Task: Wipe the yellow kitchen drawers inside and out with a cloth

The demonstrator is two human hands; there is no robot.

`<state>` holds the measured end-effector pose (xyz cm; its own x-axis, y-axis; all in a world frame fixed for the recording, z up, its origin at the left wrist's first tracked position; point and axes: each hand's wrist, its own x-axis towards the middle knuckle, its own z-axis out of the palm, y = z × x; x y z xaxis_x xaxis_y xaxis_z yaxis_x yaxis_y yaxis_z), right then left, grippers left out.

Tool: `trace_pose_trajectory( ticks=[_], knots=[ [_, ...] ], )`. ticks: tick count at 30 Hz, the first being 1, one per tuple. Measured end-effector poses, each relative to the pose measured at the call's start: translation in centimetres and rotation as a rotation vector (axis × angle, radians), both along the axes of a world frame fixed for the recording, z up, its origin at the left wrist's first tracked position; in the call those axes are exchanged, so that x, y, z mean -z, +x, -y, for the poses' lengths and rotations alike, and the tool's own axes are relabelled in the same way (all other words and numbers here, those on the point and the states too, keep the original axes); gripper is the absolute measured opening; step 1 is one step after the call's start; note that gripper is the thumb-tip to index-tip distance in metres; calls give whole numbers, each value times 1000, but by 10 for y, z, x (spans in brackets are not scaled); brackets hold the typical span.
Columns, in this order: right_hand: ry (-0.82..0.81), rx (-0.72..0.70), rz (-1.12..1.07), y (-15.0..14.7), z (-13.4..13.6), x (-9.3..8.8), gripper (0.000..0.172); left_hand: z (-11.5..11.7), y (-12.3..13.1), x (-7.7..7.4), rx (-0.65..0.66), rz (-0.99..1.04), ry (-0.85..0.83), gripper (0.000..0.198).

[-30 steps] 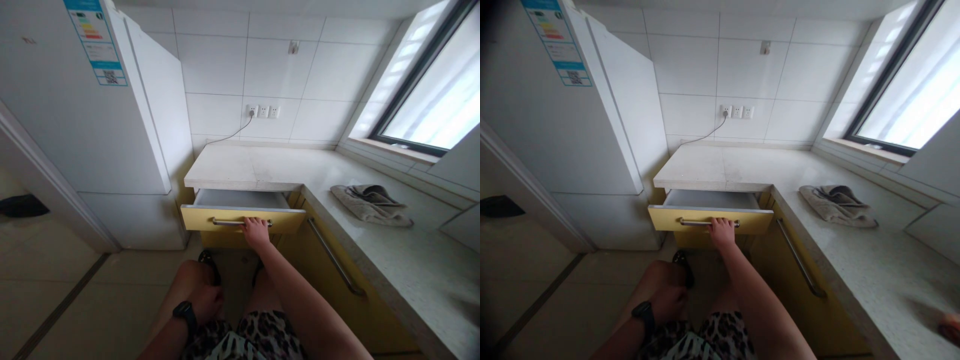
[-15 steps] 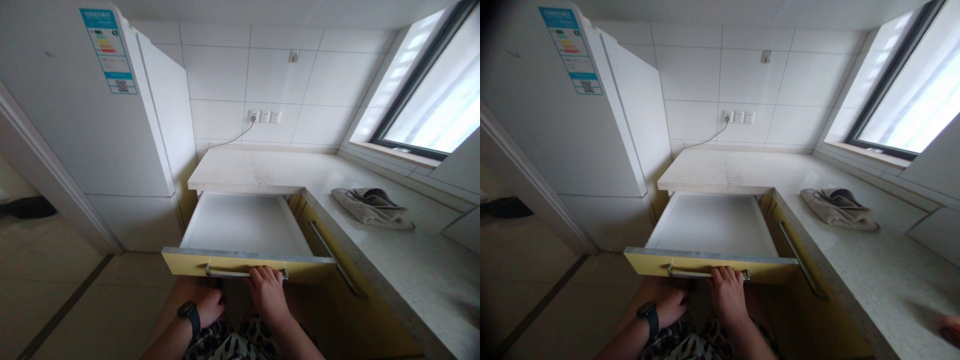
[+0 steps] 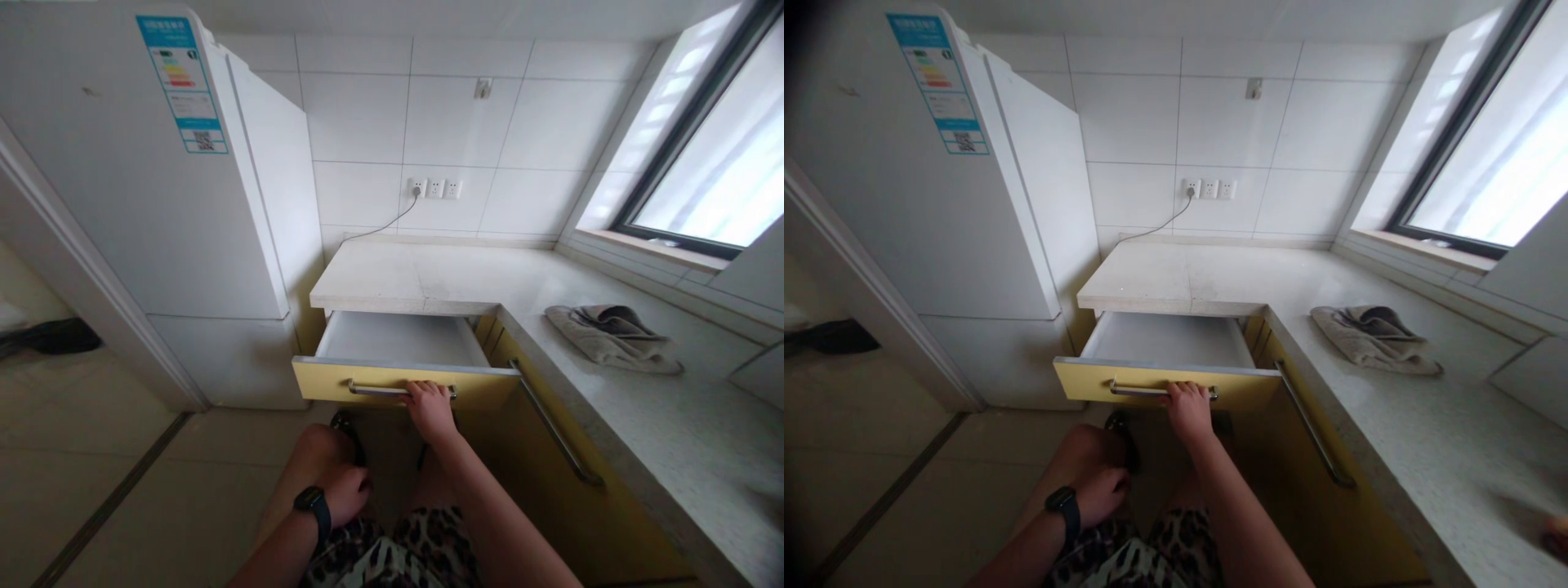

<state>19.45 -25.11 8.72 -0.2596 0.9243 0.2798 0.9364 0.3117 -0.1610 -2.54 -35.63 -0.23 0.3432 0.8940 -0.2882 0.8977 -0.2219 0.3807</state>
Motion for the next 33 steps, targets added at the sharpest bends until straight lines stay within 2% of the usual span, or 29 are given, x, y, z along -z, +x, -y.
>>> trace_pose_trajectory(
  ticks=[3, 5, 8, 14, 16, 19, 23, 27, 30, 33],
  knots=[
    [-12, 18, -3, -5, -15, -6, 22, 0, -2, -4, -2, 4, 11, 32],
    [-23, 20, -6, -5, -12, -7, 21, 1, -2, -5, -6, 20, 6, 33],
    [-27, 9, -13, 1, 13, -4, 18, 1, -2, -5, -24, 33, -12, 33],
    [-33, -38, -57, 11, 88, -1, 9, 3, 3, -12, -12, 20, 3, 30],
    [-34, -42, -66, 9, 102, -1, 7, 5, 4, -17, -6, 18, 11, 31],
    [-34, -34, -74, 5, 108, 0, 5, 6, 4, -23, -5, 16, 5, 32],
    [-22, -48, -76, 8, 100, 3, 4, 7, 4, -27, -4, 26, -48, 31],
    [-9, -64, -56, 15, 77, 4, 9, 6, 7, -21, -7, 53, -93, 32],
    [8, -59, -41, 13, 44, 5, 10, 5, 11, -16, -9, 20, -87, 32],
    [22, -36, -18, 7, -2, 5, 11, 3, 12, -15, 13, -12, -44, 31]
  ],
)
